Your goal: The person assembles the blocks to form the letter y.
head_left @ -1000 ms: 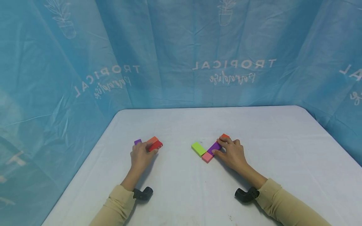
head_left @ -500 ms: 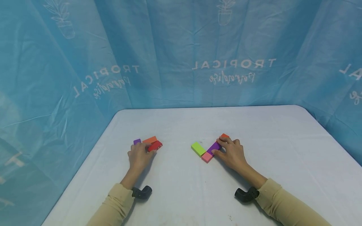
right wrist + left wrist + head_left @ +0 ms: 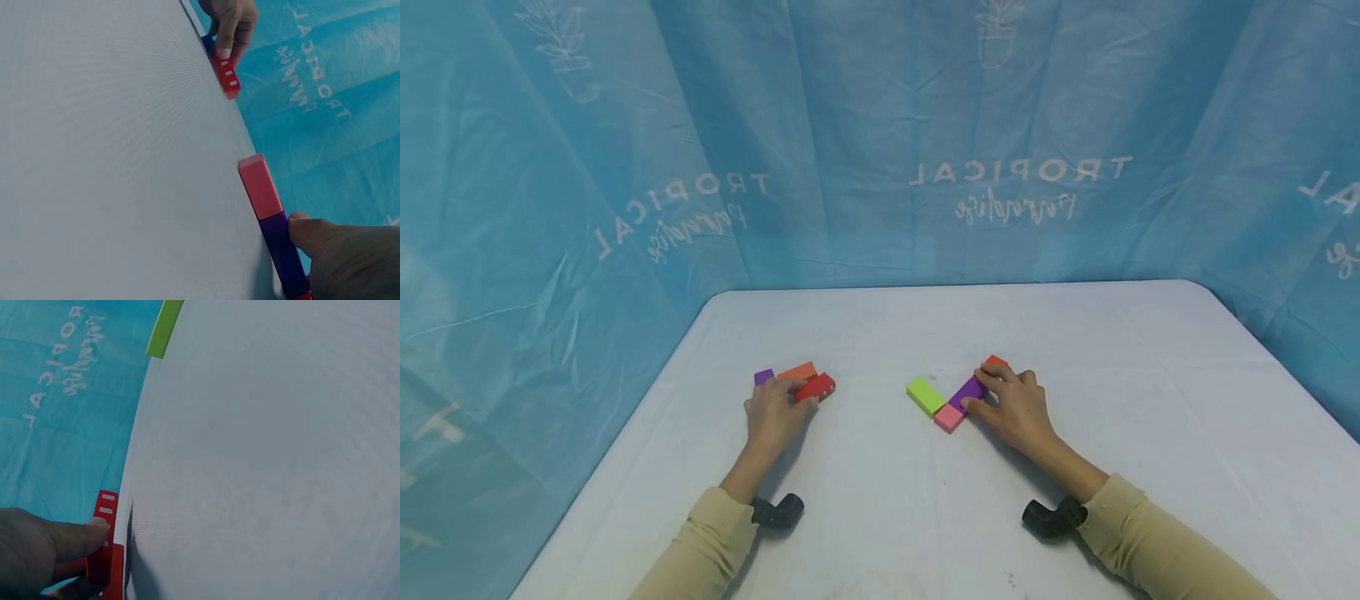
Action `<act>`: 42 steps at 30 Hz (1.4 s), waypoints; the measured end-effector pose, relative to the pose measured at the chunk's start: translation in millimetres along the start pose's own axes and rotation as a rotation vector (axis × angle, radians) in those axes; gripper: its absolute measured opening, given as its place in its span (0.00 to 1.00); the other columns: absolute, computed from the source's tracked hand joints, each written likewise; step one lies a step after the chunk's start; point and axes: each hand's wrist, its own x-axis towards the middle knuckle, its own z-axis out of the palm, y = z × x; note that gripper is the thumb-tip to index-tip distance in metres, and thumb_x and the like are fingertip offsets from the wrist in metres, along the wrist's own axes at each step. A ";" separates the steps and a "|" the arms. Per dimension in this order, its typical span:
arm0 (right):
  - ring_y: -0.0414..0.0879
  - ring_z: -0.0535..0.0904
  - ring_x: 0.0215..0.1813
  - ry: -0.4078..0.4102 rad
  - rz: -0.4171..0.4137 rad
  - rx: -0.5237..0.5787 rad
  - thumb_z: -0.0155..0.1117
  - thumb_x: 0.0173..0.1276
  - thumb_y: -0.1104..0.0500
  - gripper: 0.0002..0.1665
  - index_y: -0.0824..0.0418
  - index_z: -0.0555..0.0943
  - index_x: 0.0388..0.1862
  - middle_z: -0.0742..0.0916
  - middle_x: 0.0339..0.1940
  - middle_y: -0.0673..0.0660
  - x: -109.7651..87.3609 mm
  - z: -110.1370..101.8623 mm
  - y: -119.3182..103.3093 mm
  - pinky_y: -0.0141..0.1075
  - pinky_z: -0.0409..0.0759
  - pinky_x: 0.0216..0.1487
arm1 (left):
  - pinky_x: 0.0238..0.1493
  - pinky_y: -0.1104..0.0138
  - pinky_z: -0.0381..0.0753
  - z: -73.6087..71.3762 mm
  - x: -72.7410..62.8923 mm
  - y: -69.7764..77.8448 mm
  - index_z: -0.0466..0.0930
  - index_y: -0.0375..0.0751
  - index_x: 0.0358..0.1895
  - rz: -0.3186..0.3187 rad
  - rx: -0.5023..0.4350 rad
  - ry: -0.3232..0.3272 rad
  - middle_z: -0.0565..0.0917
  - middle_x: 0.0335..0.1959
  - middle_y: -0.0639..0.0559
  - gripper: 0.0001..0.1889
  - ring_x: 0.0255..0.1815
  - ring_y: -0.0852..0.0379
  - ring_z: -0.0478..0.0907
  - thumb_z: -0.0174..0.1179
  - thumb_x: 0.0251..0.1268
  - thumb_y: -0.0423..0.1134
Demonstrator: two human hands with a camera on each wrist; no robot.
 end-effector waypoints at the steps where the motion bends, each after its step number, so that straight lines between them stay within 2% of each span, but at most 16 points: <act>1: 0.61 0.71 0.49 0.001 -0.001 -0.002 0.68 0.57 0.43 0.35 0.59 0.77 0.60 0.79 0.61 0.58 0.0 0.1 0.0 0.50 0.68 0.43 | 0.50 0.49 0.61 -0.5 0.2 1.5 0.81 0.37 0.51 -0.001 -0.021 -0.009 0.81 0.44 0.39 0.20 0.47 0.44 0.72 0.66 0.53 0.38; 4: 0.60 0.71 0.48 0.003 -0.001 -0.006 0.68 0.57 0.43 0.35 0.59 0.77 0.60 0.79 0.61 0.58 0.2 0.4 0.3 0.49 0.68 0.43 | 0.51 0.51 0.64 -2.0 1.4 7.4 0.81 0.35 0.51 0.004 -0.077 -0.029 0.81 0.43 0.40 0.20 0.46 0.46 0.73 0.66 0.53 0.37; 7: 0.60 0.71 0.48 0.005 -0.002 -0.009 0.68 0.57 0.43 0.35 0.59 0.77 0.60 0.79 0.61 0.58 0.3 0.9 0.6 0.49 0.68 0.43 | 0.46 0.56 0.69 -3.0 3.6 13.7 0.81 0.36 0.52 0.009 -0.116 -0.046 0.80 0.42 0.41 0.20 0.46 0.47 0.74 0.66 0.54 0.37; 11: 0.61 0.71 0.49 0.003 -0.001 -0.008 0.68 0.57 0.43 0.35 0.60 0.77 0.60 0.79 0.61 0.58 0.4 1.7 0.8 0.50 0.68 0.43 | 0.42 0.62 0.70 -2.6 6.5 20.3 0.80 0.39 0.53 0.031 -0.154 -0.068 0.78 0.43 0.42 0.20 0.46 0.48 0.74 0.66 0.55 0.37; 14: 0.61 0.71 0.49 0.000 0.001 -0.009 0.68 0.57 0.43 0.35 0.59 0.77 0.60 0.79 0.61 0.58 0.6 2.2 1.3 0.50 0.68 0.43 | 0.44 0.61 0.70 -0.9 8.7 25.2 0.80 0.40 0.53 0.047 -0.184 -0.078 0.78 0.44 0.43 0.20 0.47 0.48 0.73 0.65 0.56 0.37; 21: 0.60 0.71 0.48 0.008 -0.001 -0.017 0.67 0.57 0.42 0.35 0.59 0.77 0.60 0.80 0.61 0.58 0.6 1.7 1.1 0.49 0.68 0.41 | 0.50 0.57 0.75 7.4 15.4 34.9 0.78 0.45 0.56 0.024 -0.230 -0.119 0.77 0.49 0.45 0.20 0.51 0.49 0.74 0.63 0.59 0.37; 27: 0.61 0.72 0.48 0.011 -0.008 -0.008 0.68 0.57 0.42 0.34 0.59 0.77 0.59 0.80 0.61 0.58 -0.1 1.1 0.5 0.49 0.68 0.42 | 0.54 0.56 0.76 14.9 21.3 40.8 0.78 0.47 0.57 0.041 -0.258 -0.146 0.76 0.52 0.46 0.20 0.54 0.49 0.75 0.63 0.59 0.37; 35: 0.60 0.71 0.48 0.014 -0.015 -0.003 0.67 0.58 0.42 0.34 0.59 0.77 0.59 0.80 0.61 0.58 0.3 1.9 2.1 0.49 0.68 0.42 | 0.48 0.60 0.79 19.4 26.0 48.2 0.78 0.50 0.56 0.022 -0.324 -0.217 0.76 0.52 0.49 0.20 0.52 0.50 0.75 0.64 0.58 0.37; 42: 0.59 0.71 0.47 0.012 -0.009 0.001 0.68 0.57 0.42 0.34 0.59 0.78 0.59 0.80 0.61 0.57 0.3 2.3 2.7 0.48 0.67 0.41 | 0.47 0.62 0.80 22.9 28.7 53.3 0.78 0.50 0.56 0.039 -0.327 -0.267 0.76 0.54 0.49 0.20 0.52 0.50 0.76 0.64 0.59 0.37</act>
